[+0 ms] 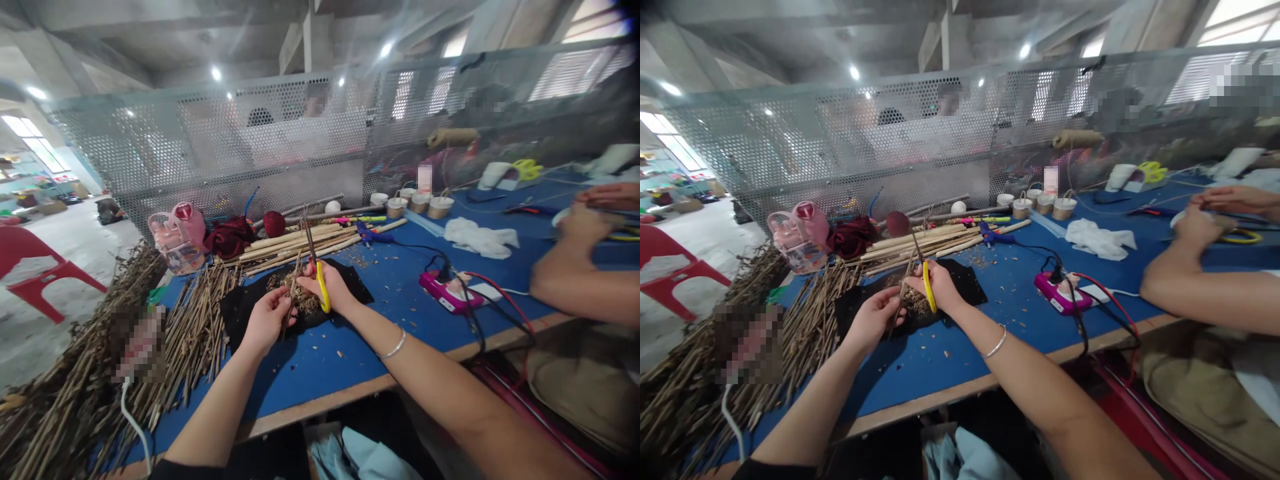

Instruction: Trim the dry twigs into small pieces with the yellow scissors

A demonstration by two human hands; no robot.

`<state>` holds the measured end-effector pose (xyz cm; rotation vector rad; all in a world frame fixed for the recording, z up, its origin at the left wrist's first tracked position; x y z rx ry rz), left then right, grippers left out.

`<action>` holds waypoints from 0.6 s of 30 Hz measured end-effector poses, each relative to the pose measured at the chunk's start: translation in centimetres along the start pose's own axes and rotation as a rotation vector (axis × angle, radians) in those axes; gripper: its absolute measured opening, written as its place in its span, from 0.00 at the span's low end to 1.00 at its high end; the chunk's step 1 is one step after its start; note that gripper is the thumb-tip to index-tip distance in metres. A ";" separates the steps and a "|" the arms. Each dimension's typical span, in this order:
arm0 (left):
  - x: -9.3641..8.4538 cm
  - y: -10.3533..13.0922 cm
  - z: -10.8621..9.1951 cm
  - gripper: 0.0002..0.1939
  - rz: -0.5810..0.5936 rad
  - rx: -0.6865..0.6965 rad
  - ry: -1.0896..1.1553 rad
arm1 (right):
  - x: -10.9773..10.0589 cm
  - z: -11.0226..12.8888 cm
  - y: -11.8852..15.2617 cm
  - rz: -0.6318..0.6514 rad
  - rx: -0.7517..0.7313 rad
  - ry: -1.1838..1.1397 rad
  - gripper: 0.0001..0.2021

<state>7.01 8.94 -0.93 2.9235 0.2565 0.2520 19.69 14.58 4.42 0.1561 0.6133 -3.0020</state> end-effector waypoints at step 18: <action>-1.0 0.4 0.7 0.20 -0.063 0.019 0.131 | -1.1 -0.3 0.0 -0.101 -0.002 -0.075 0.11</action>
Point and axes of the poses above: each hand's wrist, its own y-axis away from the middle knuckle, its own x-axis out of the palm, z = x × y, the point moved 10 cm from there along -y, towards the middle knuckle, and after that the axes turned 8 degrees about -z, right-handed, at the moved point
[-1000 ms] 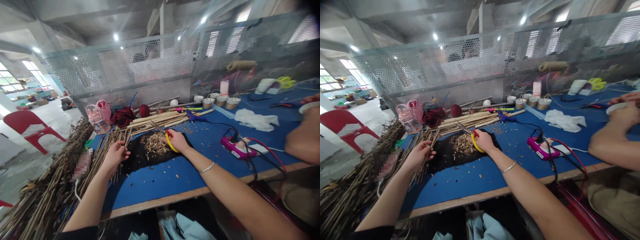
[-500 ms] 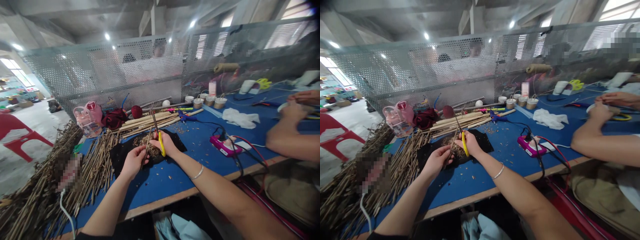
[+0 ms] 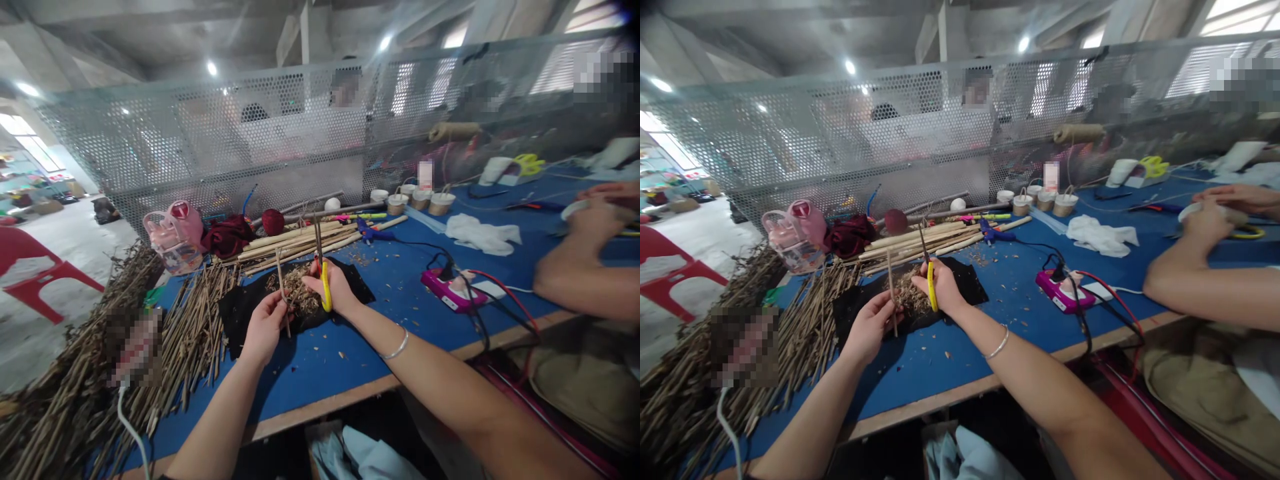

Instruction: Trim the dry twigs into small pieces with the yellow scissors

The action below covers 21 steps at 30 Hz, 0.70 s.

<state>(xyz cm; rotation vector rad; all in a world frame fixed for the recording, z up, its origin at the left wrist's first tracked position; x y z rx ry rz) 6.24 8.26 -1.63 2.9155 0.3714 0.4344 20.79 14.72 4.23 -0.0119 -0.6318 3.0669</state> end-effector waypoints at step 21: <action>-6.2 0.2 -3.6 0.28 -0.231 0.235 -0.296 | -3.8 -3.7 -1.9 -0.284 0.133 -0.267 0.13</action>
Point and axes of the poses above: each hand's wrist, its own y-axis away from the middle knuckle, its own x-axis out of the palm, z = x × y, the point moved 10 cm from there along -y, towards the middle knuckle, and after that the axes turned 8 degrees about -z, right-handed, at the moved point
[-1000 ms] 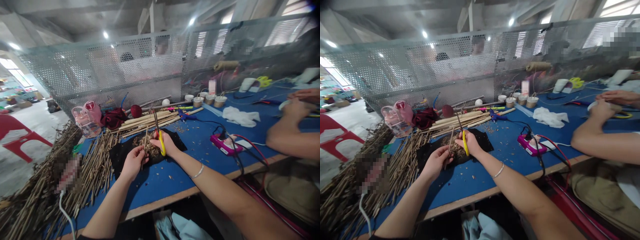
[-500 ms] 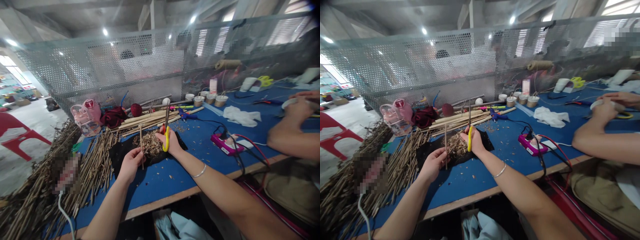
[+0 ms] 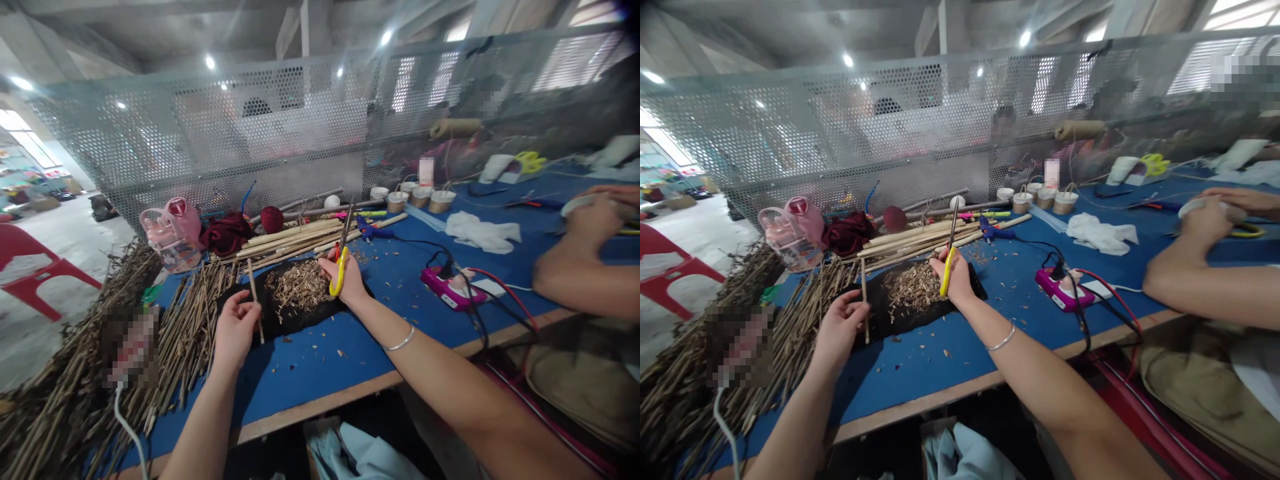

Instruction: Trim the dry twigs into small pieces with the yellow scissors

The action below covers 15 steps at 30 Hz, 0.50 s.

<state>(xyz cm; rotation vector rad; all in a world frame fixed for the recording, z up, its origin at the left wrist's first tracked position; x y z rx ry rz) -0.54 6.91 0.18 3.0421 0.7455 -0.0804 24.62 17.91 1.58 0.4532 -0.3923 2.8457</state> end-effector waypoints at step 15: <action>-5.1 -0.5 -7.1 0.18 -0.381 0.626 -0.971 | 3.8 0.4 3.1 0.378 0.056 0.073 0.13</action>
Point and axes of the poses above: each hand's wrist, its own y-axis away from the middle knuckle, its own x-axis out of the palm, z = x × y, the point moved 10 cm from there along -y, towards the middle knuckle, and after that the axes turned 8 degrees about -z, right-handed, at the moved point
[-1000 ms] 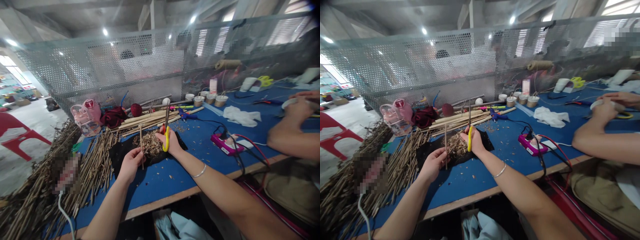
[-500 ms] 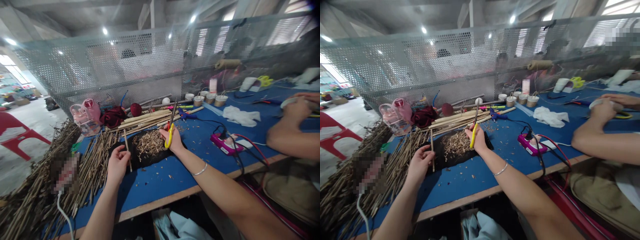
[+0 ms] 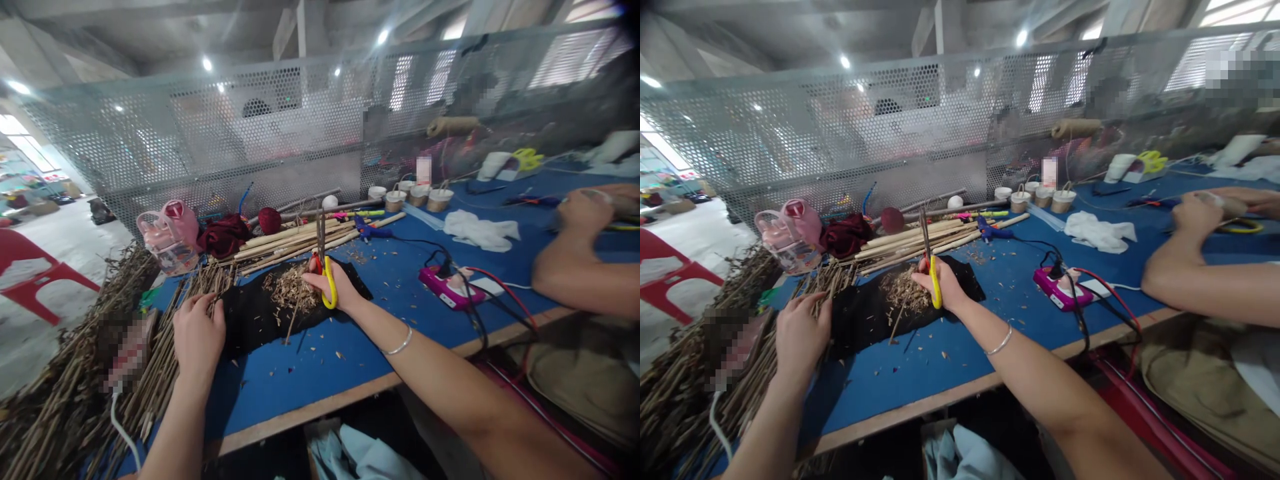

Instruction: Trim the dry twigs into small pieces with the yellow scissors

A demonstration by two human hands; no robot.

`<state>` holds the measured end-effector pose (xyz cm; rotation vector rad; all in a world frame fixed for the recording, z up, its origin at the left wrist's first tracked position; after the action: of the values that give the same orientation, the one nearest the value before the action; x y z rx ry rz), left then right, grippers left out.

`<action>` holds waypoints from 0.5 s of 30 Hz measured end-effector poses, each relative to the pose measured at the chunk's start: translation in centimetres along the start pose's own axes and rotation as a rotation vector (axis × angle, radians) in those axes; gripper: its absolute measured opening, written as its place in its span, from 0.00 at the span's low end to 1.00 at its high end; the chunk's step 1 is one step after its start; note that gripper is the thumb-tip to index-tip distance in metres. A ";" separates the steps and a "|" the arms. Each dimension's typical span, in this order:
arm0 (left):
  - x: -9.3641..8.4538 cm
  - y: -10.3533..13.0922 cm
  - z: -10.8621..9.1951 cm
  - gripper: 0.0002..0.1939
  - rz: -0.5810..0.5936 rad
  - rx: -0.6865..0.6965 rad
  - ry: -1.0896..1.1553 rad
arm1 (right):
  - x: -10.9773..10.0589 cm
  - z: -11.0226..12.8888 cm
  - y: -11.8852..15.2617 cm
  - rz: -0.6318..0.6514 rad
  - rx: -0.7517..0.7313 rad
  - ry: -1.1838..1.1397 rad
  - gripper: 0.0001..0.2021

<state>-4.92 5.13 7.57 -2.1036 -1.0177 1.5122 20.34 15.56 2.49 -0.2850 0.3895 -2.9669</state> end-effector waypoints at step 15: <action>11.5 3.4 -9.3 0.18 0.622 -0.612 1.226 | 2.7 -0.7 1.7 0.170 0.119 0.081 0.14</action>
<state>6.77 12.26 1.07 -3.1716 -0.3262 -0.2346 17.71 13.66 1.83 -0.1120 0.2323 -2.8261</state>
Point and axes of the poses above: each hand's wrist, its own y-axis away from the middle knuckle, its own x-axis out of the palm, z = x × y, the point moved 10 cm from there along -y, towards the middle knuckle, and after that the axes turned 8 degrees about -z, right-handed, at the moved point
